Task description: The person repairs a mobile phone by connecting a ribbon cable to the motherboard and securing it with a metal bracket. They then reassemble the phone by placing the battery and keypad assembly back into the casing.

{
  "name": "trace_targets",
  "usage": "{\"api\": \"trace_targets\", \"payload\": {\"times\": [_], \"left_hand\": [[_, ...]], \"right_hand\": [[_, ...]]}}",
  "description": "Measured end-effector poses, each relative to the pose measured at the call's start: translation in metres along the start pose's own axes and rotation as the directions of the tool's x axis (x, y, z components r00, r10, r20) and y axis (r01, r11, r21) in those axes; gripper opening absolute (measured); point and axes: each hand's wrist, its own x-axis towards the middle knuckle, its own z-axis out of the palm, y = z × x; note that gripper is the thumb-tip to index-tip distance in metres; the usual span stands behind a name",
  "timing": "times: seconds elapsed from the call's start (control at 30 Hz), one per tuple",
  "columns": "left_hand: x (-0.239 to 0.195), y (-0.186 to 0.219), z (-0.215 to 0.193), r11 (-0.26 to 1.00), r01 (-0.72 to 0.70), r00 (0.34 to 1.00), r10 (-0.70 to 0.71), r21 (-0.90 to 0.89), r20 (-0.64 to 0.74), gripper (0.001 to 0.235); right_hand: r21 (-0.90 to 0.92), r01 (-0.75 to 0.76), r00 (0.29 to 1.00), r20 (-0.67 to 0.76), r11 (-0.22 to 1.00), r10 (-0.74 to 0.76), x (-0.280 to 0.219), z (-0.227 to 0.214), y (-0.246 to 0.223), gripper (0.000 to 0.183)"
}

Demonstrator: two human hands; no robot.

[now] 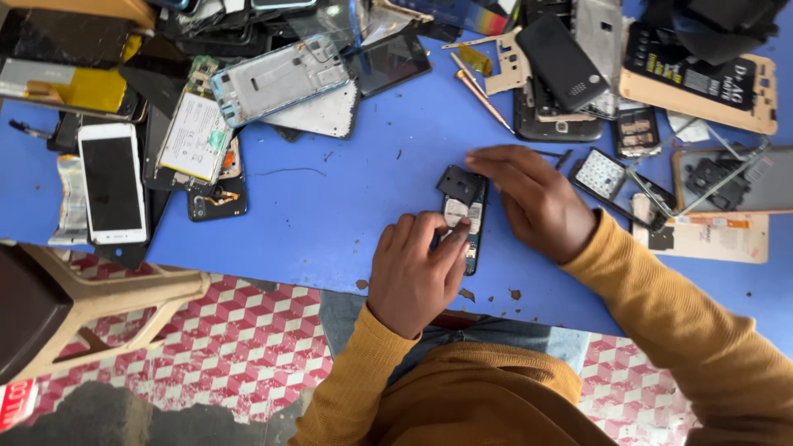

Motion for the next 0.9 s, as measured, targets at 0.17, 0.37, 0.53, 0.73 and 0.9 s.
{"api": "trace_targets", "payload": {"times": [0.17,0.37,0.53,0.73,0.9], "left_hand": [[0.0012,0.0007,0.0001,1.000,0.007,1.000,-0.007,0.011,0.000,0.026],[0.0062,0.0016,0.0003,1.000,0.013,1.000,-0.013,0.028,0.003,0.027],[0.0039,-0.0012,0.0030,0.999,0.003,1.000,-0.003,0.043,0.001,0.028],[0.0046,-0.0014,0.0032,0.999,0.004,1.000,-0.004,0.042,0.006,0.025],[0.0032,-0.0019,0.0025,1.000,0.018,1.000,-0.018,0.010,0.015,0.026]], "right_hand": [[-0.103,-0.030,1.000,-0.001,0.994,0.030,-0.0048,0.0076,-0.0043,0.043],[-0.120,-0.062,0.998,-0.031,0.991,0.059,-0.0080,0.0041,0.0018,0.036],[-0.118,-0.036,0.999,-0.006,0.992,0.035,-0.0093,0.0027,0.0026,0.034],[-0.166,-0.018,1.000,-0.012,0.986,0.017,-0.0093,0.0058,-0.0006,0.033],[-0.185,-0.038,0.999,-0.002,0.982,0.038,-0.0103,0.0088,-0.0015,0.030]]}}
